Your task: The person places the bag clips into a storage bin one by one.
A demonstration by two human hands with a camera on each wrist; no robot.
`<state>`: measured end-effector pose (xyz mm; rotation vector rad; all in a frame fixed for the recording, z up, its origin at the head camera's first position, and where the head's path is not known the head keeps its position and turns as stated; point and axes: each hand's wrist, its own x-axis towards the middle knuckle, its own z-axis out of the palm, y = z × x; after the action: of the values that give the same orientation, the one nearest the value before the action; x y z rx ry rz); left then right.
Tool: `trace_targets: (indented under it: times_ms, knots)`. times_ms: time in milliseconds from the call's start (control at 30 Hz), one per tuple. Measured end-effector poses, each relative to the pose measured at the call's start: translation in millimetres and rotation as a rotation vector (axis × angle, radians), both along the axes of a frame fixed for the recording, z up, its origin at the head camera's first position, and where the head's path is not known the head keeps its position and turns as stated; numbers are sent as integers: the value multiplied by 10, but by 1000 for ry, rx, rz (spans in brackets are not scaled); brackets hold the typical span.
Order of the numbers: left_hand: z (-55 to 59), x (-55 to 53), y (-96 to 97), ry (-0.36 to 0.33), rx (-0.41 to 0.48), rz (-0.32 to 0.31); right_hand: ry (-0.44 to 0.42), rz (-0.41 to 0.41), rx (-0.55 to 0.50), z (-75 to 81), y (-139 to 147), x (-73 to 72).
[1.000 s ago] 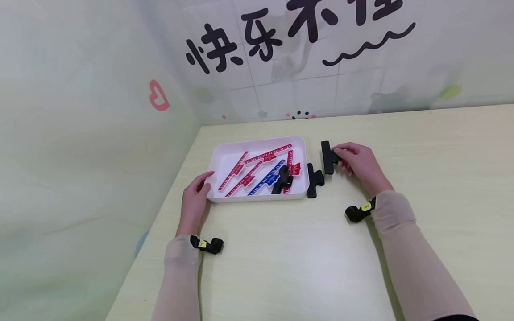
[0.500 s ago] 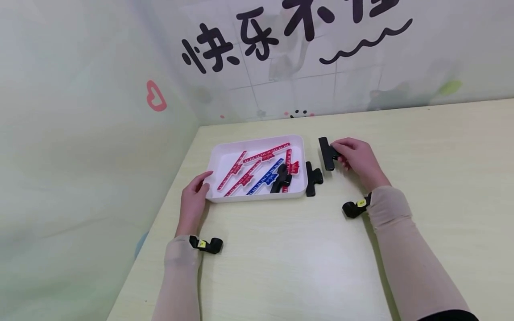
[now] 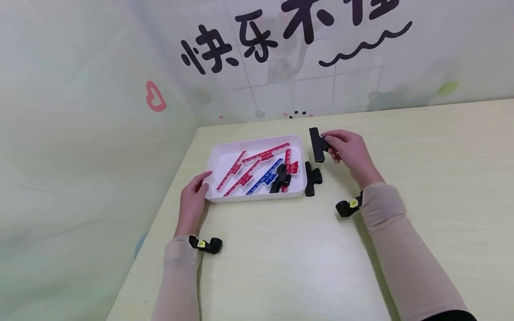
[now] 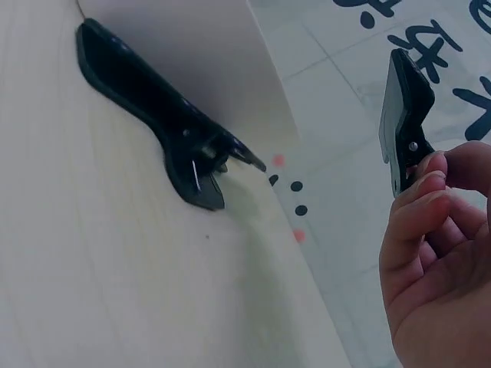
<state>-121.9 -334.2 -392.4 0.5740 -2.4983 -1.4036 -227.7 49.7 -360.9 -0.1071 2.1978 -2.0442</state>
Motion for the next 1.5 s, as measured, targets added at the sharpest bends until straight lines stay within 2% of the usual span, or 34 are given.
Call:
trace_targets:
  times_ms: [267, 567, 733, 867, 1033, 1133, 1500]
  knots:
    - [-8, -4, 4, -6, 8, 1, 16, 62, 70, -24, -272, 47]
    - [-19, -14, -4, -3, 8, 1, -22, 168, 159, -53, -488, 106]
    - [-41, -28, -13, 13, 20, 2, 4, 190, 259, -88, -592, 119]
    - [-59, -38, -15, 18, 27, 1, 14, 178, 323, -106, -662, 123]
    - [-87, -54, -15, 20, 41, 1, 32, 158, 380, -122, -699, 113]
    - [-89, -59, -15, 21, 42, 1, 79, 168, 432, -118, -696, 117]
    - [-110, -59, -30, 26, 42, -4, 126, 272, 495, -135, -676, 123]
